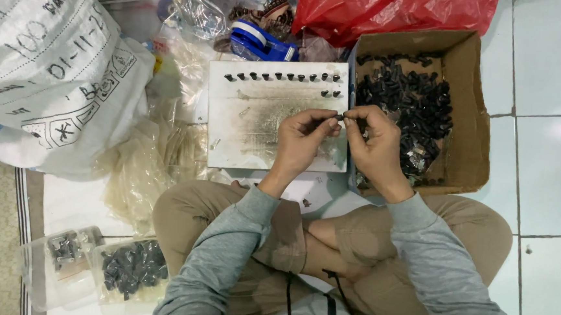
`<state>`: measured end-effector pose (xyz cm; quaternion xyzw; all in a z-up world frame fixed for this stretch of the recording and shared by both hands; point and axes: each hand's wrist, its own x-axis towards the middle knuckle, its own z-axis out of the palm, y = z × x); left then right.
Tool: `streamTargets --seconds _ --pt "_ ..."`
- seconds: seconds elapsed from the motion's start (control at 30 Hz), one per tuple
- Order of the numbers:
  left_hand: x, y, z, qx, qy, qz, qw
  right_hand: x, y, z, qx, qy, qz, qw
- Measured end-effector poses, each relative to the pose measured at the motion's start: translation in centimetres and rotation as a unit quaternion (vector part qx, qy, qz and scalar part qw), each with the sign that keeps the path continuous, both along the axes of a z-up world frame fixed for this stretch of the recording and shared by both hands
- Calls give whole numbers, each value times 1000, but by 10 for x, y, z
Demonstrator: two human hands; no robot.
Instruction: Sort and place small black components into a template tray while sitting on the floor.
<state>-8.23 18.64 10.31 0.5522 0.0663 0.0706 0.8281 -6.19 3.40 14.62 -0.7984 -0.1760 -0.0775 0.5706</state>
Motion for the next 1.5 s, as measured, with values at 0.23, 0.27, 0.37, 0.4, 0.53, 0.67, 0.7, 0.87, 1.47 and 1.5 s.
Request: streamTargets --seconds 0.23,0.27,0.37,0.4,0.53,0.67,0.7,0.87,1.47,1.5 --pt "-1 0 -6 20 1 -31 999 2 -4 -6 11 14 10 1000" --pt "-2 -1 -3 26 -10 -26 999 1 -4 -3 -1 2 6 1000" --pt "-5 -3 -1 21 -20 -20 999 -4 -2 4 -21 -16 1 1000" --pt "-6 -4 -2 11 -21 -16 1000 -6 -1 7 -29 -23 5 999" --pt "-3 0 0 23 -23 -21 999 -4 -2 8 -26 -24 7 999" --pt "2 2 0 -21 -12 -19 1000 1 -6 -2 118 88 27 989" --pt "2 1 -4 -37 -9 -16 999 2 -7 -3 135 114 25 984" --pt "-1 -4 -7 -34 -3 -18 999 4 -9 -14 124 122 18 985" --pt "-7 -5 -10 53 -39 5 998 0 -1 -19 0 58 29 998" --pt "-8 -5 -12 27 -24 4 999 0 -1 -22 44 105 31 993"
